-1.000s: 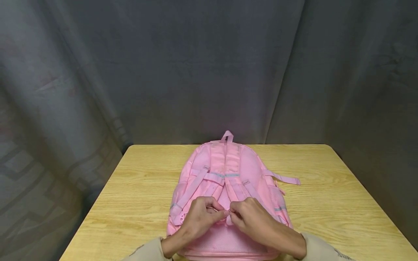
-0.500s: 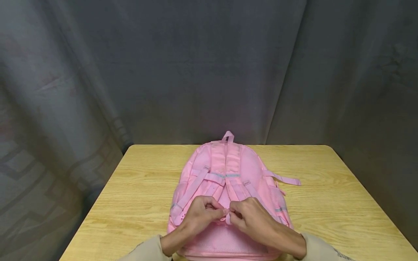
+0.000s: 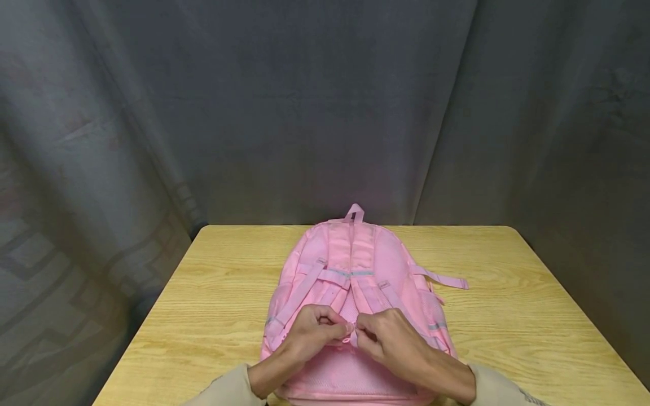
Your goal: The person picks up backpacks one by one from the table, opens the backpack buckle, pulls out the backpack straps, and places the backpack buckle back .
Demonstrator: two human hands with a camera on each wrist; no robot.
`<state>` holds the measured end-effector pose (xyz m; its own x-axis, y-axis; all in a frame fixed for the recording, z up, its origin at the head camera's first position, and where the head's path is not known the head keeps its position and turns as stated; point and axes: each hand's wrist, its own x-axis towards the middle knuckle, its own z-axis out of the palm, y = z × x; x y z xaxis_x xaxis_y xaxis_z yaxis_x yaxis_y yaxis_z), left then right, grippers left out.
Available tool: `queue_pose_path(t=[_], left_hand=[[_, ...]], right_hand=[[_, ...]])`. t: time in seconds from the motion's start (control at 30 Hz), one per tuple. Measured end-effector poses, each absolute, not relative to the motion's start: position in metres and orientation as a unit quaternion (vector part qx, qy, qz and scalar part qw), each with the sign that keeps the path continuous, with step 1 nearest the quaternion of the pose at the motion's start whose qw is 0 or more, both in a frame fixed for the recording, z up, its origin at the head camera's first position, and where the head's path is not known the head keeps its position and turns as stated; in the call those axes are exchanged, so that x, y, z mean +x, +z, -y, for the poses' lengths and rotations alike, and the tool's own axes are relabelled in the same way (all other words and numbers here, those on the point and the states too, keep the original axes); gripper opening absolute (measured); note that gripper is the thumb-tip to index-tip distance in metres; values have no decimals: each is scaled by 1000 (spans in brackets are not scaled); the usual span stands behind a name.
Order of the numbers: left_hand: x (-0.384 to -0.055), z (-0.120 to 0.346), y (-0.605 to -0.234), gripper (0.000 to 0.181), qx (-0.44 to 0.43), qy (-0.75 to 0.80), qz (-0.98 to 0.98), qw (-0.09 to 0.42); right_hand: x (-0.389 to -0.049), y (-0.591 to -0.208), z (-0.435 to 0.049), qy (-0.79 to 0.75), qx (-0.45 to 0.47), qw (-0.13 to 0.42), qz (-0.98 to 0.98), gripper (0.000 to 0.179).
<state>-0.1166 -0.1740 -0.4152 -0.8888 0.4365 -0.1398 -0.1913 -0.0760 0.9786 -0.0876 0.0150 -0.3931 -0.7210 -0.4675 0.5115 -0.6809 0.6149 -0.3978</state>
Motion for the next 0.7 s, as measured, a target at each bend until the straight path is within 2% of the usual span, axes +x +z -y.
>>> queue_pose_path(t=[0.7], left_hand=[[-118, 174, -415, 18, 67, 725, -646, 229]], right_hand=[[-87, -394, -15, 282, 349, 234, 862, 34]])
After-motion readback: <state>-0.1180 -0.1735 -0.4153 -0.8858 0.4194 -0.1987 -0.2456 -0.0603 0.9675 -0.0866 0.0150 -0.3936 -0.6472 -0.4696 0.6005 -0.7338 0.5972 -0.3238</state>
